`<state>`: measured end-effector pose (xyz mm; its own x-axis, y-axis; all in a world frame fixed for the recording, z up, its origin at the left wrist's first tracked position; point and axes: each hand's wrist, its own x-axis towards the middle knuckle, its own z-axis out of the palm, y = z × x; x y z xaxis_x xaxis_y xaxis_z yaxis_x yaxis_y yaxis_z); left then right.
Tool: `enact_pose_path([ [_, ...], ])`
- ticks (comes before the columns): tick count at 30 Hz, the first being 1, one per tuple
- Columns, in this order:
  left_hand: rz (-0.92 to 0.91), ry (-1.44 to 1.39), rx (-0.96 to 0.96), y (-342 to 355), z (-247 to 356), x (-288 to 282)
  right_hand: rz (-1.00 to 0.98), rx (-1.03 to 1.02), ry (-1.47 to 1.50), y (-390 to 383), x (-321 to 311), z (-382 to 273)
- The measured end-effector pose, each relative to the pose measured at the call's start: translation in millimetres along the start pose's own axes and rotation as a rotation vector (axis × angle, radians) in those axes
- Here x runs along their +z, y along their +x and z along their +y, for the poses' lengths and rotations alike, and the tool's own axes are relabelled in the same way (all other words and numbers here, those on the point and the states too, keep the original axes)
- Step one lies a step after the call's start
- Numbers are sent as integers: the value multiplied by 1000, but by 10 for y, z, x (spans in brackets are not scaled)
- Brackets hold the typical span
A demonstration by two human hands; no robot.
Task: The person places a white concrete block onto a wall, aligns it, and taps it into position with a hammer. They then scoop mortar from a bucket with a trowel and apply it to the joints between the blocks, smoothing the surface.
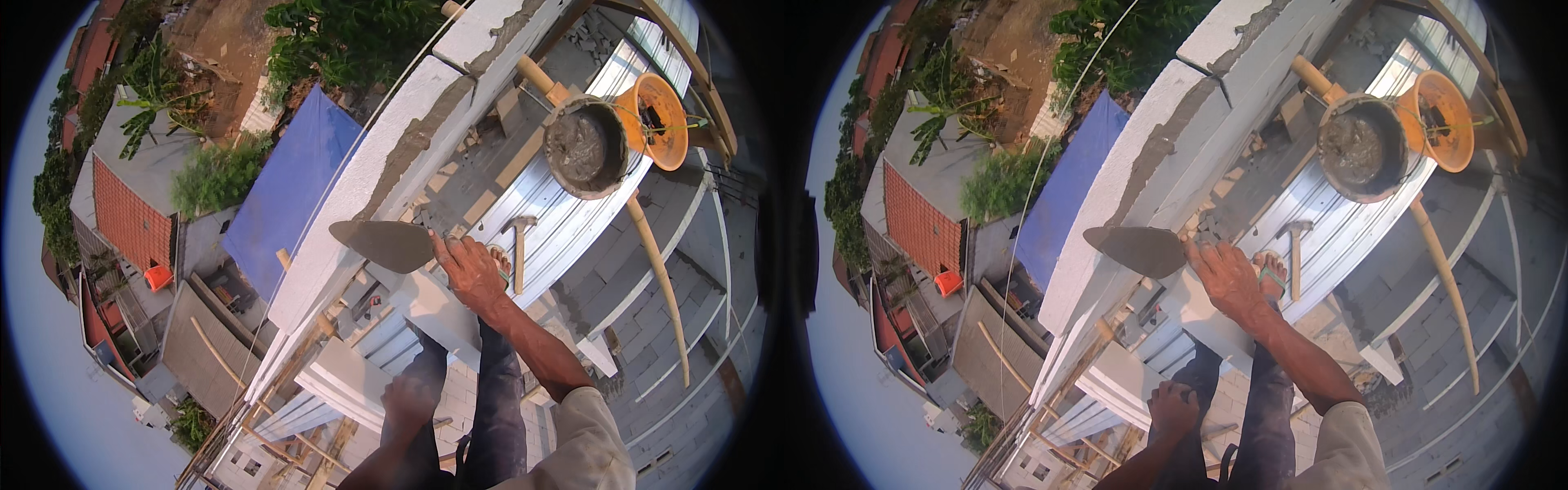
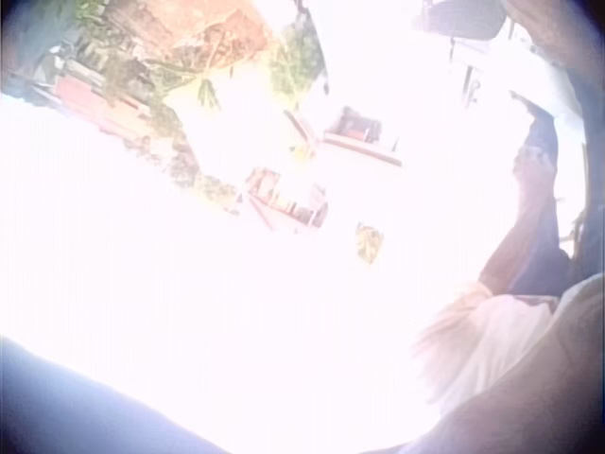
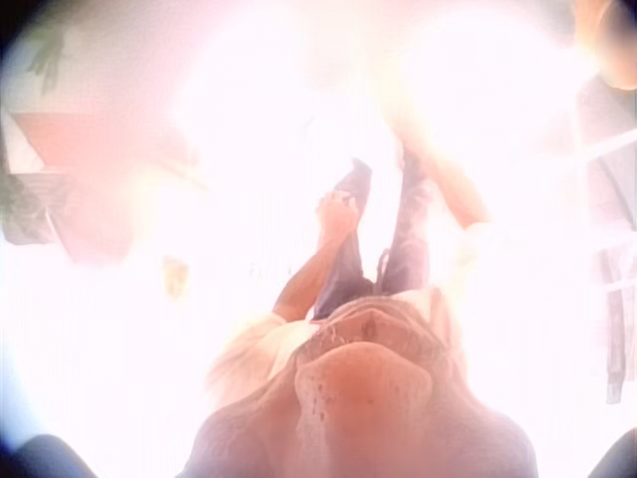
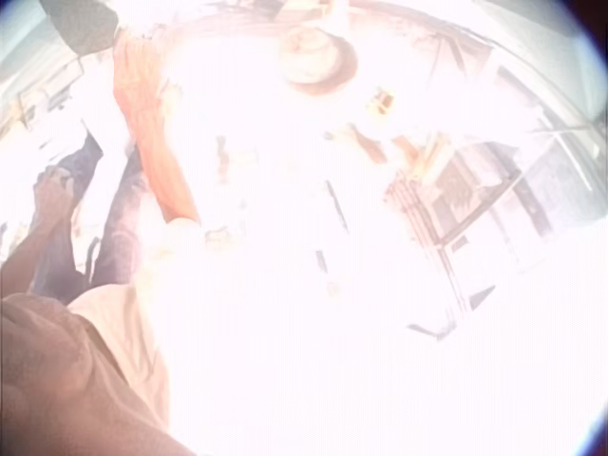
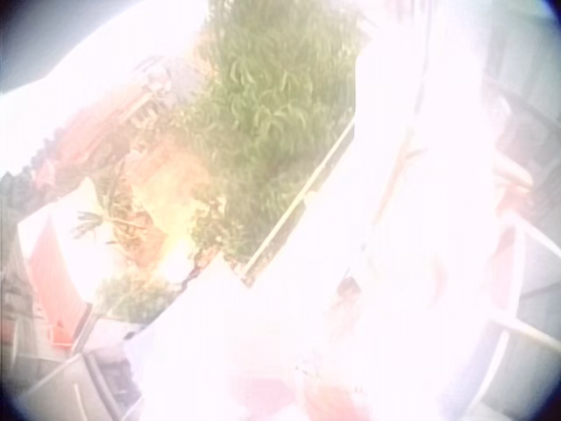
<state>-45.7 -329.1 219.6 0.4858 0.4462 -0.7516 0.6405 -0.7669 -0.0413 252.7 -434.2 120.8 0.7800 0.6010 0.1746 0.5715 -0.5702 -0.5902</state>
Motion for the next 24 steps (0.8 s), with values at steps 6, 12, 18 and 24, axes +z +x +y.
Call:
enact_pose_path([
  [6,15,70,35,56,36,-9,-183,322,341,-987,-323,81],
  [12,11,30,32,-18,90,56,-43,899,121,-1150,-704,1638],
  [18,-3,45,21,-26,154,-15,-59,971,-322,-961,-576,3487],
  [24,-12,83,87,147,152,-114,125,433,-413,-1458,-4,4450],
])
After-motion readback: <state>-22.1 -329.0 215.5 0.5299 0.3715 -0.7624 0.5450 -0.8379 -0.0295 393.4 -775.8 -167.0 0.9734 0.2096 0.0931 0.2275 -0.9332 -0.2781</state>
